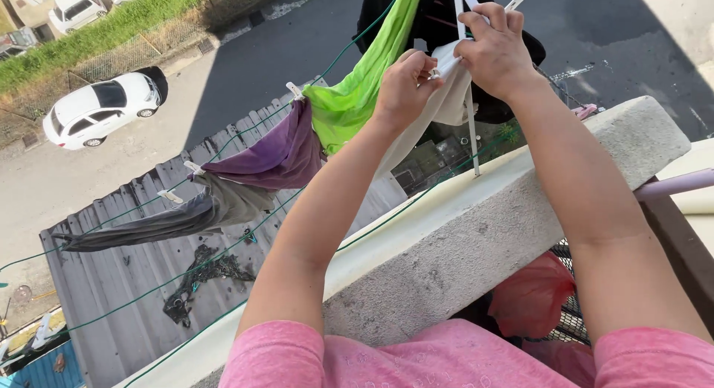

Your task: Hanging wet laundry from a basket onto a clothesline using hangers and clothespins.

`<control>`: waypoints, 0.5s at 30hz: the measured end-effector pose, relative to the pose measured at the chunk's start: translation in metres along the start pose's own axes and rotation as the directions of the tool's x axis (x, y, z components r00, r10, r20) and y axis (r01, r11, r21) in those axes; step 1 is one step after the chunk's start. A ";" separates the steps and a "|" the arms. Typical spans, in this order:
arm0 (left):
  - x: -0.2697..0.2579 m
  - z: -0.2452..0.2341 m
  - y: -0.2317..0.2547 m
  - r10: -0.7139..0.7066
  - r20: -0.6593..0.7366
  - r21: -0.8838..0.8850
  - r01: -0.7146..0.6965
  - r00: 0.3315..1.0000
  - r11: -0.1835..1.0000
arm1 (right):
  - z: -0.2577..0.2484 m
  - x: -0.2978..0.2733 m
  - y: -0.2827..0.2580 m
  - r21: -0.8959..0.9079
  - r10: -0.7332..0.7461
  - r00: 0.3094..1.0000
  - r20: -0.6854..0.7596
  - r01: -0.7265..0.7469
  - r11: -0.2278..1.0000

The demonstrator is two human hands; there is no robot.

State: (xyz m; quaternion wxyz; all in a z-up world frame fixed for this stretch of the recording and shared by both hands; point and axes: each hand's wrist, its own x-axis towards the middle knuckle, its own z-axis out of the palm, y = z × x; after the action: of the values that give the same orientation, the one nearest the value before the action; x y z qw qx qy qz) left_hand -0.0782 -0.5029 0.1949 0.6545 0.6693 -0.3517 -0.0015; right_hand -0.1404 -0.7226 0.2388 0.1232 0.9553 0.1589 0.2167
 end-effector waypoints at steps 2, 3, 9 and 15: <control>0.008 0.019 -0.005 0.025 -0.025 0.029 -0.024 0.999 0.999 | 0.000 0.000 0.003 -0.018 0.000 1.000 0.011 0.000 1.000; 0.011 0.027 -0.007 0.051 -0.055 0.063 -0.047 0.997 0.997 | 0.001 0.001 0.003 -0.032 -0.007 1.000 0.018 0.008 0.999; 0.020 0.036 -0.010 0.104 -0.072 0.262 -0.082 0.992 0.962 | 0.001 0.003 0.004 0.061 -0.011 1.000 -0.016 0.012 0.998; 0.021 0.031 -0.017 -0.110 0.008 0.218 0.106 0.994 0.970 | 0.004 0.004 -0.001 0.021 0.006 1.000 0.025 -0.006 1.000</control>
State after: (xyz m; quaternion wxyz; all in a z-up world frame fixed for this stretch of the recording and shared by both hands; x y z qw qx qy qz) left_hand -0.0685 -0.5416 0.1851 0.5728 0.7549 -0.3193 -0.0053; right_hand -0.1353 -0.7208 0.2365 0.1144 0.9596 0.1568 0.2035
